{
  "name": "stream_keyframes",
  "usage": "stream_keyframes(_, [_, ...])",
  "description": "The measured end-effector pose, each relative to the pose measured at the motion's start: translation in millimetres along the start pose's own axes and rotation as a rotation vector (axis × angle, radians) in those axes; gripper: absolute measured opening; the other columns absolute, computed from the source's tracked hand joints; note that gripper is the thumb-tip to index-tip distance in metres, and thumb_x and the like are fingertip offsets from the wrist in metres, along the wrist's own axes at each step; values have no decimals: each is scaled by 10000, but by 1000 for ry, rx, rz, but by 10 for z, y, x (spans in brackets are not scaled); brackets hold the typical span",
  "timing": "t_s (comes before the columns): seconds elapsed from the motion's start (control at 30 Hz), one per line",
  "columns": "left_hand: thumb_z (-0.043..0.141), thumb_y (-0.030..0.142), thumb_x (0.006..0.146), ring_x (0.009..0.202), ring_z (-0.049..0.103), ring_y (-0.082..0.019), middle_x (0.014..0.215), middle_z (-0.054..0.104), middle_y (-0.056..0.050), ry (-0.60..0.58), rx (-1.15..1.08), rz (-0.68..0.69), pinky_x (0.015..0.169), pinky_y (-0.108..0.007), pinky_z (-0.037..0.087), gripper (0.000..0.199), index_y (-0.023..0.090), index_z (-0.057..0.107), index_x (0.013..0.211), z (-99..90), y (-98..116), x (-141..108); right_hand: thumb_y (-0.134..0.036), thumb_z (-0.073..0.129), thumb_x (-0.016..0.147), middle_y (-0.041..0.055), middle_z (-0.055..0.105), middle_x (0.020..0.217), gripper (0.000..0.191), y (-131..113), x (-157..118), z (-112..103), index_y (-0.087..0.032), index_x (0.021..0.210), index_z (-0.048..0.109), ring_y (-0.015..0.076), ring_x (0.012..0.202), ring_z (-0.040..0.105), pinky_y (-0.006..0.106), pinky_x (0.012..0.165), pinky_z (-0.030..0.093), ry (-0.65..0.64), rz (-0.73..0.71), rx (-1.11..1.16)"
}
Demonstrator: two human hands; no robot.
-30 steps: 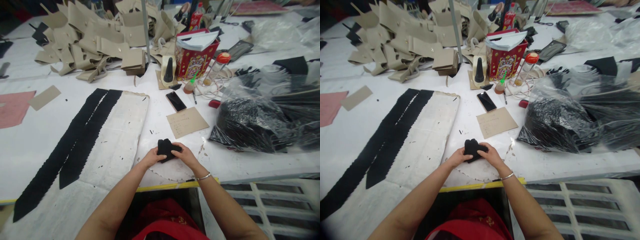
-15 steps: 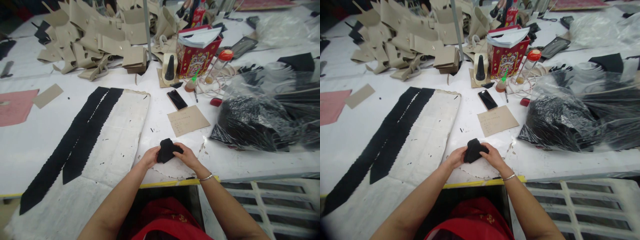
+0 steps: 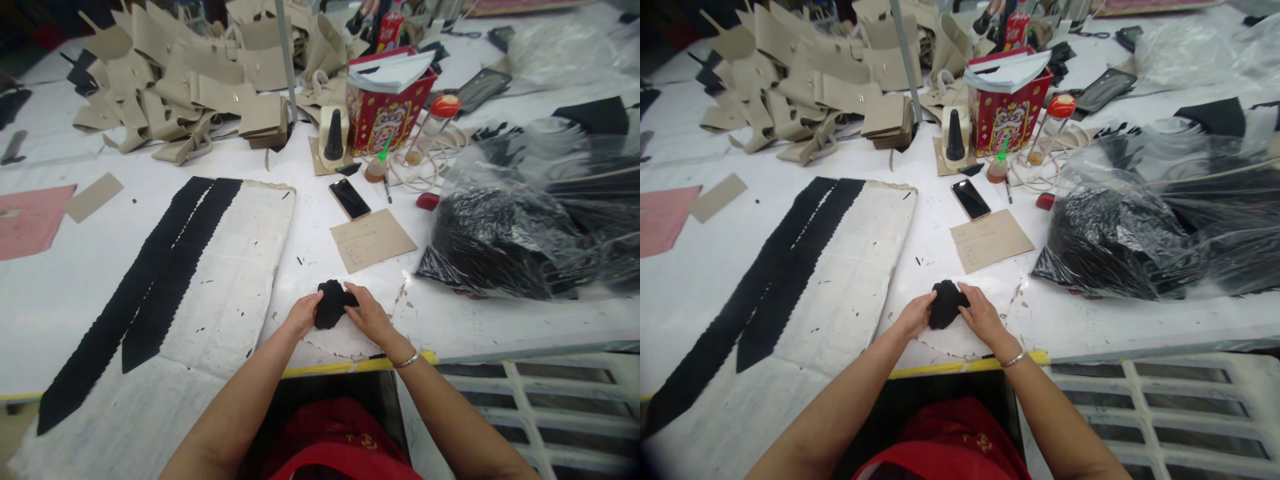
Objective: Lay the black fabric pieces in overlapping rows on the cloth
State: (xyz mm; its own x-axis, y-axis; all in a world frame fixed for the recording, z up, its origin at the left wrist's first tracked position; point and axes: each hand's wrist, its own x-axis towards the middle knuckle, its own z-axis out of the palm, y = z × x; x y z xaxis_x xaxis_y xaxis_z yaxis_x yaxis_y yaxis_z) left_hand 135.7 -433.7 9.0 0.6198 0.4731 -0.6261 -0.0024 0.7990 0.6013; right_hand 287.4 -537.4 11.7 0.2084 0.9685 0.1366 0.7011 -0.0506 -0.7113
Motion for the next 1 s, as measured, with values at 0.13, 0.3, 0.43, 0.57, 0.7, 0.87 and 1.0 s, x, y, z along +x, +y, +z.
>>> stream_keyframes(0.13, [678,438,642,684,577,-155,747,662,-66,59,16,-9,674,-283,437,390,95,648,827,19,0,56,-141,468,792,82,461,1203,584,-2,8,-49,-278,1334,301,225,1128,448,435,956,413,-47,-59,-61])
stream_keyframes(0.3, [669,391,640,592,530,-121,648,631,-31,59,164,72,607,-251,404,300,98,637,695,52,21,68,-126,507,771,98,410,1278,594,0,33,-79,-257,1324,334,246,1169,410,455,964,388,-84,-129,-155])
stream_keyframes(0.43, [686,315,614,605,554,-124,688,650,-34,-24,173,44,614,-246,411,255,105,652,754,73,46,47,-97,522,746,93,398,1310,564,-46,75,-99,-270,1270,407,261,1179,409,470,962,378,-120,-151,-179])
stream_keyframes(0.57, [682,177,548,576,561,-127,671,656,-27,-41,222,10,599,-247,421,220,109,659,756,67,50,53,-76,524,715,106,381,1333,570,-59,102,-82,-236,1251,411,258,1214,378,465,978,366,-115,-158,-131])
stream_keyframes(0.7, [658,111,525,591,573,-136,669,655,-17,-23,295,67,619,-258,437,224,112,662,749,66,11,69,-82,514,714,112,370,1343,550,-36,81,-46,-224,1236,413,255,1227,365,471,977,364,-120,-157,-115])
stream_keyframes(0.87, [697,152,537,627,585,-154,695,659,-14,74,255,104,658,-290,457,268,122,655,800,100,-70,81,-93,501,734,100,374,1343,382,-51,58,-31,-228,1090,517,253,1226,361,483,974,352,-121,-176,-145])
stream_keyframes(1.0, [729,167,531,667,606,-170,736,667,-45,51,58,71,712,-317,462,333,96,627,839,125,-71,63,-105,520,719,87,450,1276,188,-71,38,-102,-209,870,562,250,1209,374,477,986,331,-114,-177,-104])
